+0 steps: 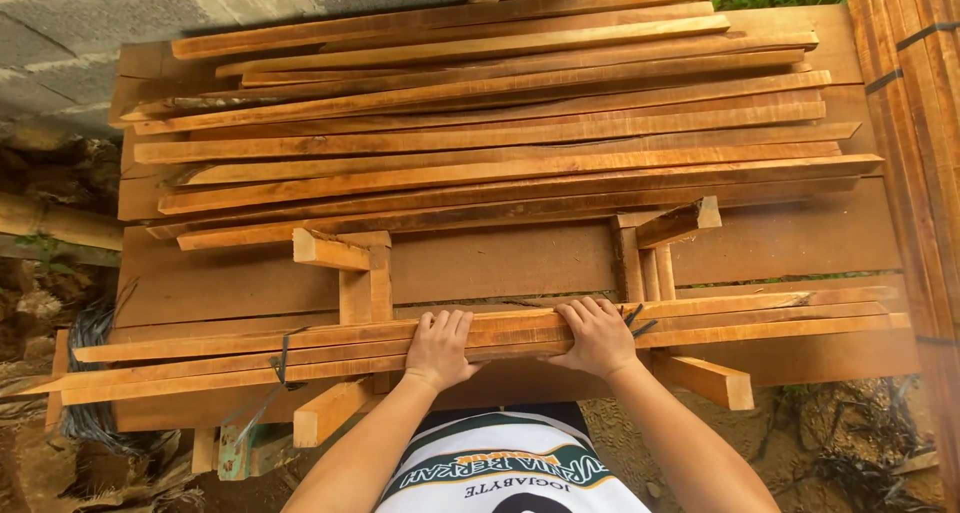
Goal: Bundling and tying together thin strips of wood using plastic ties on a wooden rack.
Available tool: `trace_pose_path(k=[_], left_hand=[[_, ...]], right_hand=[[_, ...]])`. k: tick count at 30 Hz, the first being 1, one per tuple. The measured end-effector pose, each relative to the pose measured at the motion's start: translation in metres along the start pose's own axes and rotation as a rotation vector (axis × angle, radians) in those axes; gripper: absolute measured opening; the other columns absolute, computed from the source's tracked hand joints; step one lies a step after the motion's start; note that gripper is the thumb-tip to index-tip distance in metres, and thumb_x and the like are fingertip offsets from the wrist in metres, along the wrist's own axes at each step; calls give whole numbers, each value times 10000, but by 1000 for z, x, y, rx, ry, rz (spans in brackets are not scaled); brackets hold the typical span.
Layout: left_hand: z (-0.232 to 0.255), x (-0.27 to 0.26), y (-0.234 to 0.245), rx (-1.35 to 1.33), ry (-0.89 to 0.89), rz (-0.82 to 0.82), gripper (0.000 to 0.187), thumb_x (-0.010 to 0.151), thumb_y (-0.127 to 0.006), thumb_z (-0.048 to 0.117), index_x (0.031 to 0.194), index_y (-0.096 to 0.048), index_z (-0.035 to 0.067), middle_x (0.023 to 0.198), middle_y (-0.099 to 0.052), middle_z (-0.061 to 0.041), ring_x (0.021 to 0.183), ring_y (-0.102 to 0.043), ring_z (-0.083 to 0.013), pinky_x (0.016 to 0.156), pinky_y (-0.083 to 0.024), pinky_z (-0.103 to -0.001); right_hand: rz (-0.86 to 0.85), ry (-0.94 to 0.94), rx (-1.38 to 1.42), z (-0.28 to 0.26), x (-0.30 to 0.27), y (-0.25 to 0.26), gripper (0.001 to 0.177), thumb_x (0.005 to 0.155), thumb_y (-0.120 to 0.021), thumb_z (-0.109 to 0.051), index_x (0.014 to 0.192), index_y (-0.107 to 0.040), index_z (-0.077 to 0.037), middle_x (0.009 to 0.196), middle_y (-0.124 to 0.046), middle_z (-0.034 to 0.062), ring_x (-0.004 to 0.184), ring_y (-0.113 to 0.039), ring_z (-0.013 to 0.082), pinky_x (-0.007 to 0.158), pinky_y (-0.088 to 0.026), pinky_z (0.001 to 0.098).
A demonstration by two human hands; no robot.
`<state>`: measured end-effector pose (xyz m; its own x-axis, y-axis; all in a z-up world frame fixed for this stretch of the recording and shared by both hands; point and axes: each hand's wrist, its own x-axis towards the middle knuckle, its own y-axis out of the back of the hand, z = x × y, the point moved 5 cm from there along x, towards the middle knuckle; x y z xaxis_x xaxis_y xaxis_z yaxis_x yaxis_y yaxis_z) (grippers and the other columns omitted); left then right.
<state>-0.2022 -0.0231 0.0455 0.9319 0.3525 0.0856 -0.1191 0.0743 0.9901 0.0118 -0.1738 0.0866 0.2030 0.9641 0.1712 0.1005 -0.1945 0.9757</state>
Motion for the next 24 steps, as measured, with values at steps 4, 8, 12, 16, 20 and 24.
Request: trace_pose_path(k=[4,8,12,16,20,24], left_hand=[[-1,3,4,-2,8,10,957,444,-829,637,1205,-535,137,973,-514,-9,898,-545,-203,842,-401,-402],[2,7,19,4,16,44,847,432,-766,475,1181,-549,145,962,-528,-8,881,-546,-207,834,-391,-406],[0,4,5,6,36,-41,933,474,-793,659,1213,-537,151,998,-525,-10,924,-548,-200,876,-382,-403],[0,4,-2,13,66,-138,979,509,-777,750,1239,-517,152,1038,-533,-11,966,-560,-204,912,-395,-404],[-1,21,26,-37,86,-323,957,615,-748,772,1284,-537,121,1161,-585,-50,1056,-593,-238,956,-426,-433],[-6,43,35,-314,354,-689,863,893,-341,857,1254,-627,127,1247,-688,-73,1215,-631,-290,1113,-361,-501]], right_hand=[[-9,20,1,0,2,-1,868,463,-749,-809,1106,-611,-243,930,-630,-38,949,-631,144,899,-479,313],[-24,11,20,3,2,-6,834,453,-777,-764,1086,-617,-246,931,-643,-49,952,-637,134,879,-482,306],[-58,-15,16,1,3,2,853,443,-792,-761,1093,-610,-239,934,-637,-42,957,-632,149,901,-484,320],[-122,-13,-6,1,2,6,882,447,-785,-745,1145,-598,-240,974,-636,-32,1002,-623,158,951,-469,333],[-86,-36,153,4,-4,3,853,617,-752,-742,1261,-579,-210,1192,-622,-9,1191,-565,190,1104,-345,419],[362,-276,568,20,-63,5,254,886,-747,-425,960,-701,-186,934,-662,-32,999,-640,214,974,-446,385]])
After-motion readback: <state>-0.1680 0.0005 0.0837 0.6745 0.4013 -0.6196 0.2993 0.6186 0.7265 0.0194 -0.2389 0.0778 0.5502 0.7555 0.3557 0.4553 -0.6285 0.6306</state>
